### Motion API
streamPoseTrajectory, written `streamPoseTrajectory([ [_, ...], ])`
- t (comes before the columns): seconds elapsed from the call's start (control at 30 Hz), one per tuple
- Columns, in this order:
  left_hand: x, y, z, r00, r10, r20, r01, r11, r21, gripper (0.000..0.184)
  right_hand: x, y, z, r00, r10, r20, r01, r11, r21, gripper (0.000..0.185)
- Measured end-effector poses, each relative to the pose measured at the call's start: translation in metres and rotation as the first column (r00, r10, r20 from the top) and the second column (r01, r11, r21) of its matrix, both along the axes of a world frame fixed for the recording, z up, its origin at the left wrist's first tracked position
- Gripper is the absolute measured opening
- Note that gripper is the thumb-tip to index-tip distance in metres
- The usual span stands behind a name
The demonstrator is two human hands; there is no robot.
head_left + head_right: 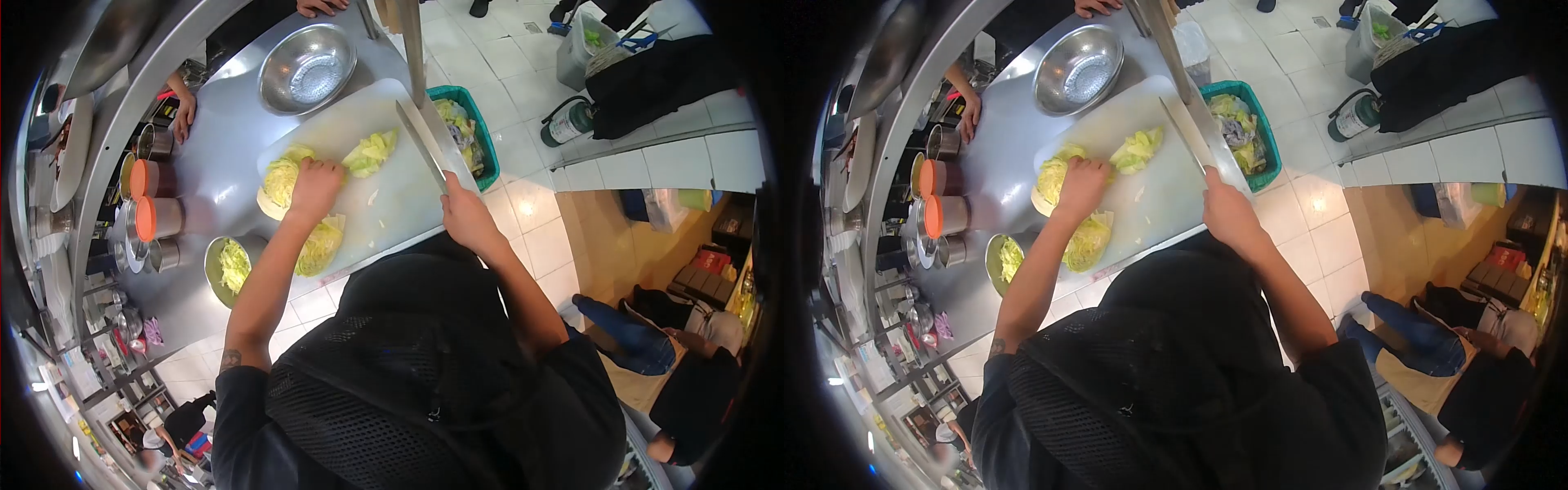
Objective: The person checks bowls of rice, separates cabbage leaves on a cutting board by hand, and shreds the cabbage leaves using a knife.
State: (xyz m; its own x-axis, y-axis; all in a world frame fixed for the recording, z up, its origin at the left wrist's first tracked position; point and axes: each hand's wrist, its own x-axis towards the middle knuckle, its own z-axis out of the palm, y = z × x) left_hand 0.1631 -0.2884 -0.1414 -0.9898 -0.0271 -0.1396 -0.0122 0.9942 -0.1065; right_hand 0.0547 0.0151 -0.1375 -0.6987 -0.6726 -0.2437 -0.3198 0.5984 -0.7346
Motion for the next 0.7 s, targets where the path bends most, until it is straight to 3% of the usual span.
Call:
streamPoseTrajectory([
  [0.07, -0.003, -0.002, 0.003, 0.998, 0.007, 0.070, -0.011, 0.998, 0.056, 0.023, 0.000, 0.001, -0.004, 1.000, -0.001, -0.003, 0.001, 1.000, 0.001, 0.043],
  [0.1, -0.003, -0.005, 0.006, 0.952, 0.287, 0.101, -0.300, 0.828, 0.474, 0.024, 0.000, 0.001, -0.004, 1.000, -0.007, -0.002, 0.007, 1.000, 0.001, 0.043],
  [0.13, -0.003, -0.008, 0.008, 0.831, 0.498, 0.250, -0.483, 0.421, 0.768, 0.025, 0.000, 0.001, -0.003, 1.000, -0.011, -0.002, 0.011, 1.000, -0.001, 0.043],
  [0.17, -0.001, -0.009, 0.010, 0.832, 0.496, 0.250, -0.483, 0.425, 0.766, 0.025, 0.000, 0.001, 0.000, 1.000, -0.013, 0.013, 0.013, 1.000, 0.009, 0.043],
  [0.2, 0.003, -0.008, 0.021, 0.822, 0.438, 0.363, -0.355, -0.105, 0.929, 0.027, 0.000, 0.000, 0.002, 1.000, -0.011, 0.026, 0.011, 1.000, 0.017, 0.044],
  [0.23, 0.008, -0.006, 0.034, 0.840, 0.336, 0.426, -0.149, -0.612, 0.776, 0.029, 0.001, -0.001, 0.002, 1.000, -0.006, 0.024, 0.006, 1.000, 0.010, 0.044],
  [0.27, 0.010, -0.001, 0.046, 0.839, 0.345, 0.420, -0.142, -0.608, 0.781, 0.029, 0.002, 0.000, 0.000, 1.000, -0.008, 0.019, 0.008, 1.000, 0.015, 0.044],
  [0.33, 0.010, 0.019, 0.068, 0.872, 0.281, 0.400, -0.022, -0.795, 0.607, 0.035, 0.001, -0.001, -0.002, 1.000, -0.001, 0.012, 0.000, 1.000, 0.018, 0.044],
  [0.47, 0.009, 0.023, 0.079, 0.900, 0.213, 0.380, -0.069, -0.792, 0.607, 0.040, 0.000, -0.001, -0.004, 1.000, -0.008, 0.003, 0.008, 1.000, 0.025, 0.045],
  [0.57, 0.006, 0.025, 0.081, 0.857, 0.222, 0.464, -0.114, -0.798, 0.592, 0.041, 0.000, 0.000, -0.005, 1.000, -0.007, 0.004, 0.007, 1.000, 0.017, 0.045],
  [0.63, -0.002, 0.022, 0.071, 0.802, 0.411, 0.433, -0.170, -0.538, 0.825, 0.036, 0.001, -0.001, -0.006, 1.000, -0.007, 0.005, 0.007, 1.000, 0.015, 0.046],
  [0.67, -0.009, 0.021, 0.067, 0.804, 0.408, 0.432, -0.168, -0.542, 0.823, 0.036, 0.001, -0.001, -0.005, 1.000, -0.006, 0.010, 0.006, 1.000, 0.021, 0.046],
  [0.7, -0.021, 0.023, 0.065, 0.812, 0.461, 0.358, -0.257, -0.267, 0.929, 0.034, 0.000, -0.002, -0.005, 1.000, -0.003, 0.014, 0.003, 1.000, 0.026, 0.046],
])
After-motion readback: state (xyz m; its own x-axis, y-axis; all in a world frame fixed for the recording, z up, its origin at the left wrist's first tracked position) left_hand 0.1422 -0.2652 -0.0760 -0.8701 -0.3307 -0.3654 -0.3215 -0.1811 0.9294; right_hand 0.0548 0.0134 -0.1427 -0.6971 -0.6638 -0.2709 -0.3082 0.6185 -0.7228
